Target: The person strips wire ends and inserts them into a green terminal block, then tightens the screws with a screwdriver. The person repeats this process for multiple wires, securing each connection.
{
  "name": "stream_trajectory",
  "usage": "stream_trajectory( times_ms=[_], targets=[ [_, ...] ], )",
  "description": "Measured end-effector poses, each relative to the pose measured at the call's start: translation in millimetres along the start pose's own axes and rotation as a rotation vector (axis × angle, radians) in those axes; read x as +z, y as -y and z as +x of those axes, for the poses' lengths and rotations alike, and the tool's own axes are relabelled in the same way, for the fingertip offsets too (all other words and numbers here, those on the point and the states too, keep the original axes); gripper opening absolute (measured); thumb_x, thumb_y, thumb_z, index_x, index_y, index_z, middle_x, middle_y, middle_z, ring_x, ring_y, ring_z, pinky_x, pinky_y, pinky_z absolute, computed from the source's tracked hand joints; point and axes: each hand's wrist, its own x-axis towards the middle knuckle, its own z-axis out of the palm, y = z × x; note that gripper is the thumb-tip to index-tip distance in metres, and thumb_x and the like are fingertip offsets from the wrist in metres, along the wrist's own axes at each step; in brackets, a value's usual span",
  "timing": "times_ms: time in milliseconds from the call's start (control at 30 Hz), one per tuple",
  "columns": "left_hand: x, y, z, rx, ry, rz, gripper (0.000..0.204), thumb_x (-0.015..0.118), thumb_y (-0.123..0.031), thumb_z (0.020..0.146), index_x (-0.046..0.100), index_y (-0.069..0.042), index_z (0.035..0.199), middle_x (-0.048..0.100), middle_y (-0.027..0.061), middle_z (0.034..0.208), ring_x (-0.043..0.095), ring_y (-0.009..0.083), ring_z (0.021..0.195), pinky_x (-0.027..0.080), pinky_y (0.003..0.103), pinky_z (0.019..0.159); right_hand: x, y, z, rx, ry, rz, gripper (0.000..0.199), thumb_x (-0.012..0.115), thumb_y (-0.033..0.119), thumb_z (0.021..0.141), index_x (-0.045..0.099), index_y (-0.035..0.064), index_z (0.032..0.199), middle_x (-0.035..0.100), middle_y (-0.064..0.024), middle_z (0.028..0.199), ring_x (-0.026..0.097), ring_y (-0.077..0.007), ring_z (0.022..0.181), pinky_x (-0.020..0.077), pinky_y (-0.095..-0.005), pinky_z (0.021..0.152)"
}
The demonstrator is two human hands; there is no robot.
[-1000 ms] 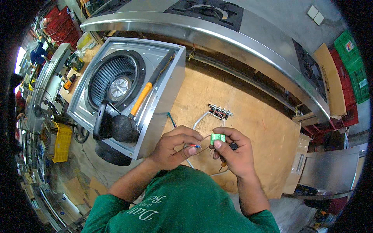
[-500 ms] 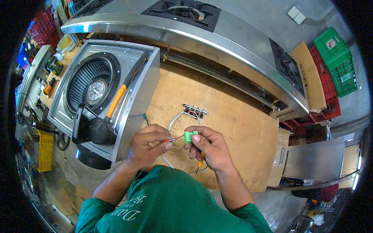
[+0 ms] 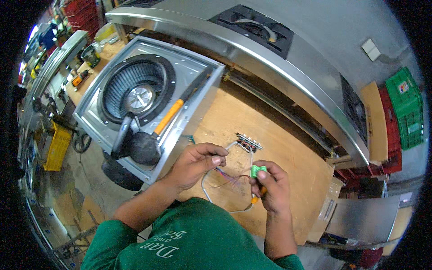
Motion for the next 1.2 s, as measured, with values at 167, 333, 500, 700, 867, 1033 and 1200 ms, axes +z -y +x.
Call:
stream_trajectory(
  times_ms=[167,333,500,700,867,1033,1200],
  targets=[
    [-3.7,6.7,-1.9,0.201,-0.052,0.299,0.020,0.069,-0.009,0.094,0.065,0.001,0.111,0.067,0.0091,0.104,0.064,0.0187,0.100,0.051,0.034,0.090,2.7,-0.7,2.8,-0.043,0.046,0.099,0.031,0.068,0.020,0.091,0.061,-0.0002,0.115,0.066,-0.0126,0.077,0.057,-0.0137,0.051,0.0424,-0.0232,0.044],
    [7.4,-0.9,-5.4,0.560,-0.011,0.859,0.028,0.081,-0.015,0.083,0.072,-0.004,0.106,0.066,0.0118,0.100,0.064,0.0231,0.097,0.052,0.037,0.086,10.1,1.2,5.4,-0.030,0.074,0.118,0.032,0.067,0.019,0.092,0.058,-0.0001,0.116,0.068,-0.0162,0.081,0.059,-0.0155,0.051,0.0438,-0.0243,0.044],
    [5.0,-2.7,-6.9,0.585,-0.087,0.979,0.021,0.082,-0.016,0.081,0.076,-0.005,0.097,0.067,0.0093,0.093,0.066,0.0242,0.093,0.052,0.034,0.083,15.9,-2.4,11.0,-0.021,0.029,0.106,0.027,0.065,0.015,0.094,0.058,0.0011,0.116,0.068,-0.0129,0.084,0.060,-0.0148,0.054,0.0435,-0.0237,0.045],
    [-8.4,10.0,-6.6,0.281,-0.175,0.495,0.018,0.074,-0.017,0.092,0.072,-0.002,0.102,0.069,0.0091,0.094,0.067,0.0163,0.088,0.052,0.030,0.082,15.7,-12.1,14.3,-0.019,0.010,-0.006,0.025,0.066,0.013,0.094,0.058,0.0012,0.115,0.066,-0.0075,0.086,0.061,-0.0127,0.058,0.0419,-0.0235,0.045],
    [-11.3,29.7,-4.9,0.308,-0.234,0.241,0.020,0.060,-0.010,0.101,0.055,-0.001,0.118,0.069,0.0115,0.096,0.066,0.0132,0.089,0.053,0.028,0.082,22.0,-8.7,11.5,-0.032,0.090,0.029,0.026,0.066,0.014,0.094,0.058,0.0017,0.116,0.066,-0.0096,0.086,0.058,-0.0131,0.054,0.0405,-0.0245,0.044],
    [-9.6,37.7,-4.8,0.306,-0.237,0.278,0.014,0.056,-0.002,0.100,0.056,-0.002,0.115,0.069,0.0120,0.100,0.065,0.0146,0.091,0.052,0.029,0.083,24.1,-3.5,9.4,-0.007,0.124,0.113,0.025,0.065,0.015,0.095,0.058,0.0025,0.116,0.068,-0.0144,0.088,0.056,-0.0150,0.051,0.0404,-0.0252,0.043],
    [-17.5,26.0,-6.8,0.383,0.056,0.557,0.013,0.067,-0.004,0.093,0.069,-0.001,0.105,0.068,0.0112,0.100,0.066,0.0198,0.092,0.052,0.030,0.083,18.4,-6.9,16.8,-0.053,0.091,0.104,0.026,0.066,0.017,0.095,0.058,0.0063,0.117,0.068,-0.0190,0.091,0.055,-0.0157,0.048,0.0410,-0.0235,0.040]
  ],
)
